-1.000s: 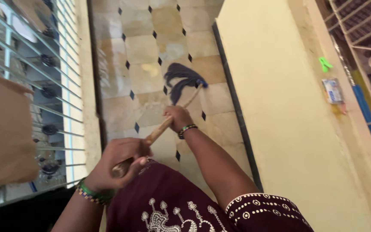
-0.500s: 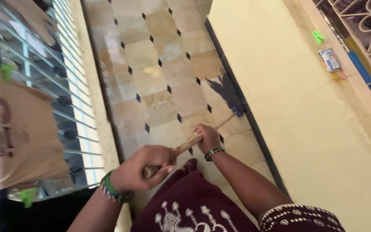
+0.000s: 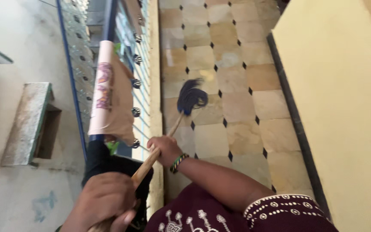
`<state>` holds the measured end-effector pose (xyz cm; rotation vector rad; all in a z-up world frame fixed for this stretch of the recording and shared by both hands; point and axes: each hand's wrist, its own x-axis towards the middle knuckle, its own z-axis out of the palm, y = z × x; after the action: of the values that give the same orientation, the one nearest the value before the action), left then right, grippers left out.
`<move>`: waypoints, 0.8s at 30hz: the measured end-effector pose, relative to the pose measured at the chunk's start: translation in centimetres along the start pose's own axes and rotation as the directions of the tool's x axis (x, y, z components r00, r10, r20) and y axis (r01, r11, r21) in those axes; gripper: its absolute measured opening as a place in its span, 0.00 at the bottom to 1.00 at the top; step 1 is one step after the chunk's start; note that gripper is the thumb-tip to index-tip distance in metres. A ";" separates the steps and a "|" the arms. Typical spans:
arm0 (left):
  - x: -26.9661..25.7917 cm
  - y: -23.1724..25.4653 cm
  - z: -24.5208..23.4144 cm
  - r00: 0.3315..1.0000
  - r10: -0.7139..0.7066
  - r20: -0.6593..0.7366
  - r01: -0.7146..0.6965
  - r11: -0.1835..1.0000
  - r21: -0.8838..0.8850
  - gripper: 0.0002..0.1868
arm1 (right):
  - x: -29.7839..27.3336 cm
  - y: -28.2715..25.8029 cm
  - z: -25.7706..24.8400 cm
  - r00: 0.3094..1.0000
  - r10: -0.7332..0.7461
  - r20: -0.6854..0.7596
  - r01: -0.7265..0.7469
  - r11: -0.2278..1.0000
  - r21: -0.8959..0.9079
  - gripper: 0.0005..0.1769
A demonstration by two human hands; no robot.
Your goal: The person sweeps the floor with a broom and then rinses a mop head in a bucket of water.
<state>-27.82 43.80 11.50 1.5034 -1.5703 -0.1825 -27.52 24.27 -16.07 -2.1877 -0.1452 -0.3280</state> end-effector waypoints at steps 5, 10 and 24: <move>-4.1 0.6 -1.1 0.996 0.013 -0.088 -0.013 1.000 0.001 0.10 | 2.7 -1.4 1.8 0.988 -0.050 0.145 0.059 0.997 -0.057 0.09; -6.0 -6.1 3.3 0.921 -0.348 -0.177 0.334 0.937 -0.103 0.11 | 6.3 7.1 5.3 0.977 0.117 -0.178 -0.160 0.955 -0.250 0.25; -6.7 0.5 -0.6 0.971 -0.094 -0.220 0.093 0.996 -0.015 0.13 | 2.8 -1.7 3.2 0.970 -0.046 0.237 0.070 0.993 -0.092 0.10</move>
<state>-28.95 49.84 8.85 1.5397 -1.3231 -0.0693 -24.60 27.84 -15.78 -2.3205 -0.3312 -0.1091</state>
